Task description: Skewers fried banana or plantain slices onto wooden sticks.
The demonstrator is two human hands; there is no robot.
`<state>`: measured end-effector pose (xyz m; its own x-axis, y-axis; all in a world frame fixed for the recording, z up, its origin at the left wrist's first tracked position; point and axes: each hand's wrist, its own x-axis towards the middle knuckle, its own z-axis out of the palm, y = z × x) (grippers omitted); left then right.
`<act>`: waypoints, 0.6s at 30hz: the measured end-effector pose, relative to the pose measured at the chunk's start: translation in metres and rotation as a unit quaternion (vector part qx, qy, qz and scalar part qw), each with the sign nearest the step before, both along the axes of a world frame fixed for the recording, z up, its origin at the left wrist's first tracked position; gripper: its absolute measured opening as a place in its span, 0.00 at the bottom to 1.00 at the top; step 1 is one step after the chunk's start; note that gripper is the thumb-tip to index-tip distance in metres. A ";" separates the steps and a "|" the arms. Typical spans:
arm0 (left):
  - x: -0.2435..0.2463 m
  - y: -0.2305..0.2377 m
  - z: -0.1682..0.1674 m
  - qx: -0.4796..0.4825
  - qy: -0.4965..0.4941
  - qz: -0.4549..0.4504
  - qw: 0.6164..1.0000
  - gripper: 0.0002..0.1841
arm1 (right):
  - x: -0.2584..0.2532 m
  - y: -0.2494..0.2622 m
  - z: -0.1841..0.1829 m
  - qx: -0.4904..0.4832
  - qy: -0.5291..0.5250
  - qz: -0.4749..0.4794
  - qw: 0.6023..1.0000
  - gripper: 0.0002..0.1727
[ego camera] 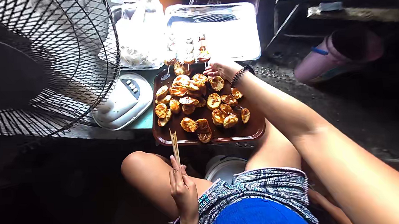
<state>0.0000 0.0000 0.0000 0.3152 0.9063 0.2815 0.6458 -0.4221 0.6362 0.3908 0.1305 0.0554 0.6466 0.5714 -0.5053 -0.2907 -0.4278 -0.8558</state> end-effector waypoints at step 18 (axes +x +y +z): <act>0.067 -0.040 0.006 -0.385 -0.379 -0.016 0.842 0.13 | -0.223 -0.251 -0.038 0.042 -0.087 0.301 0.949 0.11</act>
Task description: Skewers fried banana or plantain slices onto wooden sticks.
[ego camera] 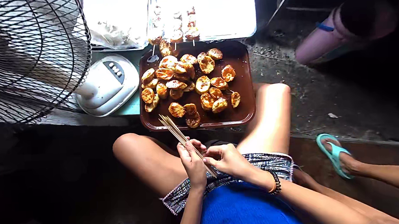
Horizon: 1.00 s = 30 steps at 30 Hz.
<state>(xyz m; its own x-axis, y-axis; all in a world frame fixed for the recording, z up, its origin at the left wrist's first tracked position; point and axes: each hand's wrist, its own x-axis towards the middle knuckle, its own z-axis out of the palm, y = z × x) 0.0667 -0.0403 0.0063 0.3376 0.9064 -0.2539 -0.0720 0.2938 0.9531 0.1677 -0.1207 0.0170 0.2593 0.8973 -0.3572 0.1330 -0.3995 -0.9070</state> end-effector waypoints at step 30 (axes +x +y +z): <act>-0.029 0.047 0.007 0.367 0.604 -0.153 0.691 0.24 | 0.037 -0.023 -0.007 0.042 -0.491 -0.137 0.859 0.17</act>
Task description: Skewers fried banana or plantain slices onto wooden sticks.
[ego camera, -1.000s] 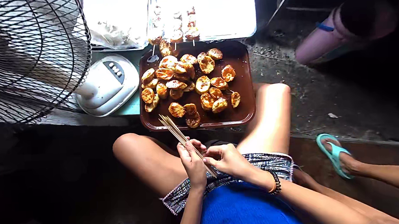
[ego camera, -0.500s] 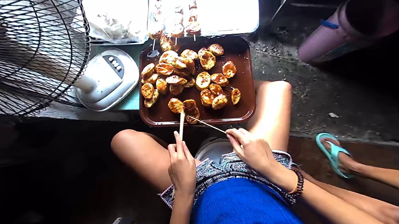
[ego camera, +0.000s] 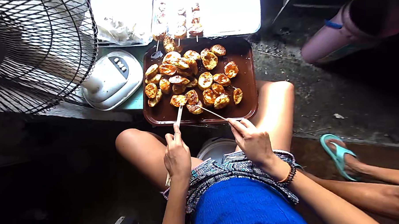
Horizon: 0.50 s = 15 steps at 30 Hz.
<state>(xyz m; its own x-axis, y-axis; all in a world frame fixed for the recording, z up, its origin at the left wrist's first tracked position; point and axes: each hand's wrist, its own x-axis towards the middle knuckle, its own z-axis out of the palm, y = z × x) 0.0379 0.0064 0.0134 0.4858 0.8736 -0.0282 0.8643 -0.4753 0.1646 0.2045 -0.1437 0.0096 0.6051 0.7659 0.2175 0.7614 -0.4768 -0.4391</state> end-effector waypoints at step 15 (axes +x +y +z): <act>0.021 0.004 -0.008 0.010 0.009 0.007 1.000 0.24 | 0.007 0.019 -0.012 0.055 0.034 -0.013 0.998 0.17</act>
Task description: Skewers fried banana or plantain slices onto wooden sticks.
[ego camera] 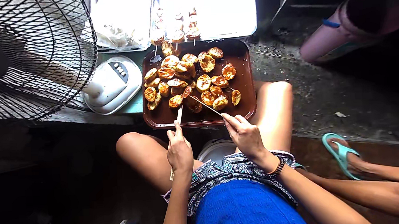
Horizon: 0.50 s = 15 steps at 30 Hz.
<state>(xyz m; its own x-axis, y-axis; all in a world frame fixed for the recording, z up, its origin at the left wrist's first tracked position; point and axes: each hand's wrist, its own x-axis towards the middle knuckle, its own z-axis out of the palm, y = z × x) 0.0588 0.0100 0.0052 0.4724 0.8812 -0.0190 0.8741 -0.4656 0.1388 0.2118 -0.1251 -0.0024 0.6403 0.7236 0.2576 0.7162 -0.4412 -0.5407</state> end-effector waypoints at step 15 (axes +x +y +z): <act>-0.041 0.002 0.043 -0.019 -0.027 0.127 0.991 0.23 | 0.034 0.020 0.041 -0.097 0.007 -0.064 0.993 0.16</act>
<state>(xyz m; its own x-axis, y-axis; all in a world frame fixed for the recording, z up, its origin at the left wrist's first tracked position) 0.0176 0.0119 0.0477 0.2358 0.9712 -0.0352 0.9532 -0.2241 0.2028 0.2457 -0.1051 0.0384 0.7333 0.6707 0.1115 0.6399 -0.6254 -0.4466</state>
